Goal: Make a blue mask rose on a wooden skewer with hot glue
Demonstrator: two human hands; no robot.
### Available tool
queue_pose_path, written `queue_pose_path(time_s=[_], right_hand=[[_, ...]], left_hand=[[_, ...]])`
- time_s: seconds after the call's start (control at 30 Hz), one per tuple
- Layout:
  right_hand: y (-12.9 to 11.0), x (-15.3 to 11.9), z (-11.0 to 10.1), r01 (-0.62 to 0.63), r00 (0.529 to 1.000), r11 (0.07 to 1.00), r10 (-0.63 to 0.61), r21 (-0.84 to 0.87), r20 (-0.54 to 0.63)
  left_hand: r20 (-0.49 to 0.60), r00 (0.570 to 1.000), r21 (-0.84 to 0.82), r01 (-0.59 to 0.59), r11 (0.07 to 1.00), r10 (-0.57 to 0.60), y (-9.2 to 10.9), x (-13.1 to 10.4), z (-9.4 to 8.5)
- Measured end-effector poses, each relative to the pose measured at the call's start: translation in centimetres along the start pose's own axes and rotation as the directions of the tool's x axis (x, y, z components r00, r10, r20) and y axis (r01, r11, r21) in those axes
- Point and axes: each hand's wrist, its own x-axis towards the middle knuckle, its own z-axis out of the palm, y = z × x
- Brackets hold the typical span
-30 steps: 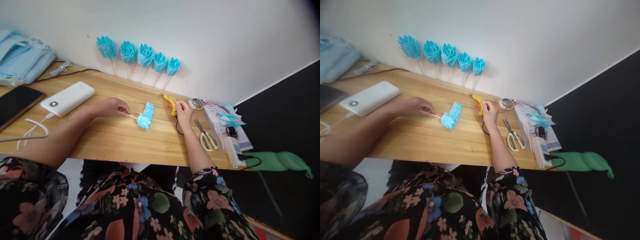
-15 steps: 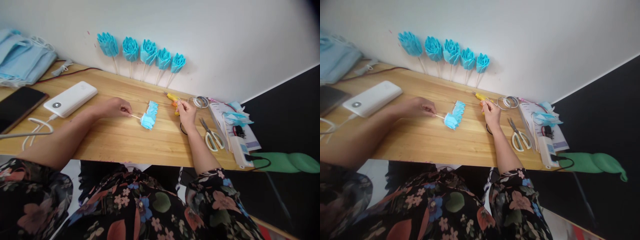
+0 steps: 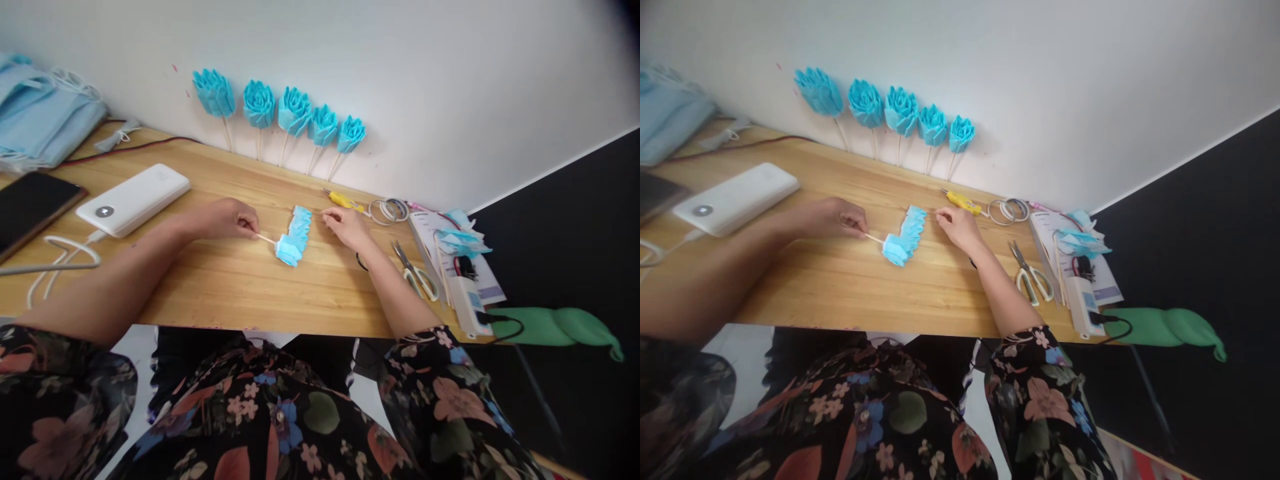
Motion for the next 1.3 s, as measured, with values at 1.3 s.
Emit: queue_pose_path(time_s=[1.3], right_hand=[[-0.2, 2.4, 0.5, -0.159, 0.982, 0.851, 0.189, 0.501, -0.009]], left_hand=[[0.009, 0.995, 0.002, 0.101, 0.995, -0.101, 0.1, -0.4, -0.1]])
